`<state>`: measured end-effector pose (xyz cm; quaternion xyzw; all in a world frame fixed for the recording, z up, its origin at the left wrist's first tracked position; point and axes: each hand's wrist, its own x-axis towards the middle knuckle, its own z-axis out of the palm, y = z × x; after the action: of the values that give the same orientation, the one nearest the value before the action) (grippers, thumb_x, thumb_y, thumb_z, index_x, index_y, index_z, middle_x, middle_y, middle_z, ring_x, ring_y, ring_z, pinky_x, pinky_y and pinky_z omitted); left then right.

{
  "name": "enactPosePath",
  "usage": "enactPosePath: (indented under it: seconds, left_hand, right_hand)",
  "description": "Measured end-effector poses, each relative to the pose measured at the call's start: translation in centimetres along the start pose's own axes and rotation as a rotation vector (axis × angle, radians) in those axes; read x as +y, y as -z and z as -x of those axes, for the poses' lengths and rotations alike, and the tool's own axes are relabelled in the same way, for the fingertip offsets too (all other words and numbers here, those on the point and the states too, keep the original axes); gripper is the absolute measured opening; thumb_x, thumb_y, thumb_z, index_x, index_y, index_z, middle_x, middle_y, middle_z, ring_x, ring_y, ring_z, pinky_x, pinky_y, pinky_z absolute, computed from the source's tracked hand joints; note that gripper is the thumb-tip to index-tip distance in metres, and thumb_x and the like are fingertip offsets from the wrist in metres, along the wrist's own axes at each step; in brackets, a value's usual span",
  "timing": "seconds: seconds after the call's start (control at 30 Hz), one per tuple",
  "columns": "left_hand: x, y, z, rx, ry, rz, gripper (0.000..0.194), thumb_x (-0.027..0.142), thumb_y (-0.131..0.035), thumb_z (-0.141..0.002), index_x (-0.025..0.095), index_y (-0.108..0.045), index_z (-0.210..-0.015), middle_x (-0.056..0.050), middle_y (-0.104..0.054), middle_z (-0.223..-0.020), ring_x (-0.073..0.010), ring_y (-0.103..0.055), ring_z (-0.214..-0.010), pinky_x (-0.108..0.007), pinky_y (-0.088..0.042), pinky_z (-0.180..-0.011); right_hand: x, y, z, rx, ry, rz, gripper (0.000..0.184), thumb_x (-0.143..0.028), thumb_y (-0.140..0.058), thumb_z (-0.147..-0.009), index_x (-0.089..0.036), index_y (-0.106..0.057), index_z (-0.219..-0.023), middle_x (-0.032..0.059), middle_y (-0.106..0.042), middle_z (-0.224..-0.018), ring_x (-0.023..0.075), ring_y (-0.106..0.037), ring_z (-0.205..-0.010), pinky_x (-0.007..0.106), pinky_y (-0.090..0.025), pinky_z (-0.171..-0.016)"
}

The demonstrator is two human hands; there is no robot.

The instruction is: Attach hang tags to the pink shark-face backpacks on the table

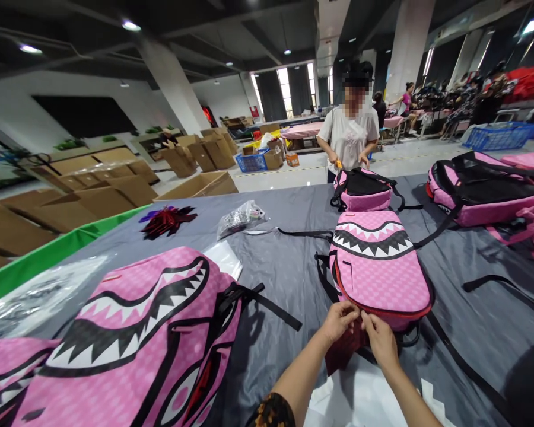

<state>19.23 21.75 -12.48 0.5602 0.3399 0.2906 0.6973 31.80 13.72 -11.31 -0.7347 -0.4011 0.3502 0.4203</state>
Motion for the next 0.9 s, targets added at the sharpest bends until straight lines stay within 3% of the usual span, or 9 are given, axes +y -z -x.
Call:
enactPosePath:
  seconds: [0.17,0.3,0.47,0.57,0.7,0.9]
  left_hand:
    - [-0.4,-0.2,0.1,0.028,-0.026,0.035,0.052,0.065,-0.073,-0.066,0.015,-0.057,-0.073,0.003,-0.051,-0.058,-0.0084,-0.045,-0.043,-0.025,-0.042,-0.045]
    - [-0.8,-0.2,-0.1,0.049,-0.033,0.058,0.049,0.061,-0.074,-0.067,0.016,-0.055,-0.076,0.003,-0.052,-0.064,-0.0086,-0.047,-0.046,-0.025,-0.043,-0.046]
    - [-1.0,-0.2,-0.2,0.042,-0.021,0.081,0.049,0.059,-0.076,-0.066,0.016,-0.054,-0.077,0.004,-0.051,-0.065,-0.0077,-0.046,-0.048,-0.025,-0.043,-0.047]
    - [-1.0,-0.3,-0.3,0.041,-0.01,0.09,0.05,0.059,-0.075,-0.065,0.017,-0.053,-0.078,0.004,-0.052,-0.066,-0.0079,-0.047,-0.046,-0.026,-0.045,-0.047]
    - [-0.9,-0.4,-0.3,0.05,-0.013,0.102,0.05,0.057,-0.077,-0.063,0.016,-0.053,-0.081,0.003,-0.055,-0.072,-0.0075,-0.049,-0.049,-0.026,-0.046,-0.05]
    - [-0.2,-0.7,0.1,0.056,-0.032,0.103,0.04,0.046,-0.074,-0.065,0.015,-0.055,-0.082,0.001,-0.056,-0.075,-0.0101,-0.053,-0.058,-0.027,-0.048,-0.056]
  right_hand:
    - [0.1,-0.3,-0.5,0.018,-0.009,-0.036,0.081,-0.097,-0.038,-0.062,-0.02,-0.063,-0.072,0.0088,-0.067,-0.067,0.0253,-0.063,-0.064,0.034,-0.05,-0.062]
    - [0.4,-0.3,-0.9,0.004,-0.011,0.005,0.075,-0.092,-0.036,-0.069,-0.022,-0.059,-0.058,0.0073,-0.063,-0.058,0.0244,-0.061,-0.061,0.034,-0.048,-0.062]
    - [0.6,-0.2,-1.0,-0.002,-0.012,0.001,0.076,-0.091,-0.038,-0.066,-0.02,-0.065,-0.07,0.0099,-0.069,-0.068,0.0267,-0.065,-0.067,0.035,-0.052,-0.066]
    - [0.8,-0.3,-1.1,-0.011,-0.001,0.016,0.07,-0.086,-0.038,-0.072,-0.021,-0.064,-0.063,0.0092,-0.067,-0.064,0.0261,-0.064,-0.064,0.035,-0.051,-0.064]
    - [1.5,-0.6,-1.5,0.029,0.033,-0.012,0.072,-0.09,-0.047,-0.065,-0.021,-0.063,-0.067,0.0078,-0.065,-0.058,0.0256,-0.063,-0.061,0.034,-0.051,-0.059]
    - [1.9,-0.7,-1.8,0.043,0.021,-0.02,0.073,-0.091,-0.044,-0.068,-0.021,-0.061,-0.058,0.0102,-0.068,-0.061,0.0257,-0.064,-0.059,0.034,-0.051,-0.056]
